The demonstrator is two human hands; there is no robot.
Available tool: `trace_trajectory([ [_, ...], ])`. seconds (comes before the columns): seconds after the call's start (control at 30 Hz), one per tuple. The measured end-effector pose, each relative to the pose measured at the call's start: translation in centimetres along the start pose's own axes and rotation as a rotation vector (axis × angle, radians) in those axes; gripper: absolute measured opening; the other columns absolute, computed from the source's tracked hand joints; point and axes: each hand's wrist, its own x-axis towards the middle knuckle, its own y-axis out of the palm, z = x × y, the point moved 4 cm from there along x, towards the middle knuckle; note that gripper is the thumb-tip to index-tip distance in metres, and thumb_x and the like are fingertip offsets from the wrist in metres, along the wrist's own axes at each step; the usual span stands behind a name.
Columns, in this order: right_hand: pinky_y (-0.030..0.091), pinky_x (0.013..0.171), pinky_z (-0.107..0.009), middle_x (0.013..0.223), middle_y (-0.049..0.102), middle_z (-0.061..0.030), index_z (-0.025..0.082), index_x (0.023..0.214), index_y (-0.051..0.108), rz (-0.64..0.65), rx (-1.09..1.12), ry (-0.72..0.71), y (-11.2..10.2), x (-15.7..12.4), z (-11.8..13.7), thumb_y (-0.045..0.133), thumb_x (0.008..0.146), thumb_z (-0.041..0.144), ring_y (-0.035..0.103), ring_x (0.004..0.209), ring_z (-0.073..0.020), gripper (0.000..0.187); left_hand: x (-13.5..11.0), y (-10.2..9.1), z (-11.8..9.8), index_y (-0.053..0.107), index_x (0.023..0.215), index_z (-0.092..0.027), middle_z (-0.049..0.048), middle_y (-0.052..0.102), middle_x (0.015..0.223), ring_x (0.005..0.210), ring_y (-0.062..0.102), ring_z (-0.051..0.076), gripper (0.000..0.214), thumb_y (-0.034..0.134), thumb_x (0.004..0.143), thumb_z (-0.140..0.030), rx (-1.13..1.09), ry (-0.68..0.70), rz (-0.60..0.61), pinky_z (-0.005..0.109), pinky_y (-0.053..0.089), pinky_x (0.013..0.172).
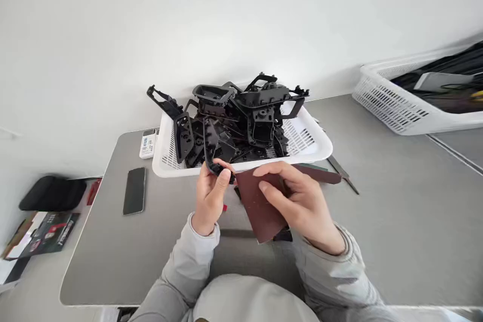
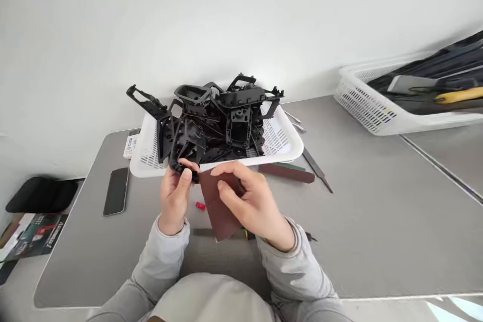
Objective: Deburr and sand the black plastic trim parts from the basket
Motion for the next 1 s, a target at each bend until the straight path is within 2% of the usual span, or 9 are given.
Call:
trace_trajectory([
  [0.13,0.041,0.048,-0.023,0.073,0.063,0.0012,0.023,0.089,0.066,-0.106,0.038,0.064,-1.0,0.3,-0.8,0.057,0.084,0.016,0.050,0.055,-0.0112,0.013,0.1,-0.5,0.5,0.064,0.090,-0.020,0.0009,0.061,0.080,0.075,0.057,0.011,0.023,0.072,0.083,-0.040,-0.039,-0.103,-0.067,0.019,0.052,0.060],
  [0.27,0.040,0.047,-0.023,0.073,0.061,0.0011,0.024,0.090,0.066,-0.091,0.133,0.115,-1.0,0.5,-1.2,0.059,0.083,0.019,0.049,0.054,-0.0112,0.011,0.1,-0.7,0.5,0.061,0.083,-0.020,-0.0002,0.060,0.078,0.073,0.057,0.011,0.026,0.078,0.077,-0.039,-0.135,-0.139,-0.082,0.022,0.054,0.065],
  [0.43,0.044,0.050,-0.024,0.075,0.064,0.0006,0.024,0.088,0.066,-0.047,0.143,0.105,-0.4,0.5,-0.8,0.059,0.082,0.018,0.054,0.058,-0.0126,0.011,0.3,-0.9,0.5,0.061,0.087,-0.021,-0.0012,0.063,0.084,0.078,0.060,0.010,0.029,0.082,0.073,-0.035,-0.203,-0.121,-0.056,0.028,0.056,0.082],
  [0.57,0.048,0.055,-0.025,0.081,0.068,-0.0002,0.024,0.088,0.066,-0.044,0.099,0.075,0.3,0.3,-0.5,0.057,0.081,0.016,0.060,0.065,-0.0144,0.013,0.3,-0.7,0.5,0.061,0.089,-0.022,-0.0035,0.064,0.086,0.063,0.056,0.005,0.024,0.076,0.080,-0.038,-0.236,-0.090,-0.059,0.036,0.054,0.094],
  [0.63,0.048,0.055,-0.025,0.081,0.068,0.0000,0.024,0.089,0.065,-0.067,0.094,0.092,0.5,0.3,-0.7,0.057,0.082,0.016,0.059,0.064,-0.0144,0.013,0.2,-0.5,0.6,0.062,0.089,-0.023,-0.0034,0.066,0.085,0.068,0.061,0.007,0.023,0.076,0.080,-0.039,-0.239,-0.089,-0.062,0.034,0.054,0.093],
  [0.77,0.047,0.052,-0.024,0.079,0.067,0.0016,0.026,0.090,0.065,-0.075,0.155,0.147,0.9,0.2,-1.1,0.059,0.082,0.018,0.058,0.060,-0.0134,0.013,0.0,-0.3,0.7,0.064,0.089,-0.025,-0.0020,0.069,0.086,0.097,0.068,0.015,0.024,0.078,0.078,-0.040,-0.214,-0.081,-0.115,0.030,0.053,0.089],
  [0.87,0.045,0.049,-0.024,0.075,0.065,0.0027,0.026,0.089,0.065,-0.064,0.252,0.205,1.1,0.2,-1.3,0.060,0.082,0.019,0.057,0.057,-0.0126,0.011,-0.1,-0.1,0.6,0.065,0.088,-0.025,-0.0027,0.071,0.086,0.101,0.069,0.015,0.020,0.079,0.078,-0.036,-0.216,-0.070,-0.105,0.026,0.052,0.086],
  [1.0,0.046,0.052,-0.023,0.076,0.064,0.0017,0.025,0.088,0.066,-0.072,0.348,0.240,0.9,0.3,-1.3,0.061,0.081,0.021,0.056,0.060,-0.0124,0.009,-0.2,0.0,0.5,0.065,0.089,-0.026,-0.0030,0.071,0.087,0.100,0.069,0.014,0.019,0.078,0.079,-0.036,-0.225,-0.064,-0.084,0.023,0.053,0.080],
])
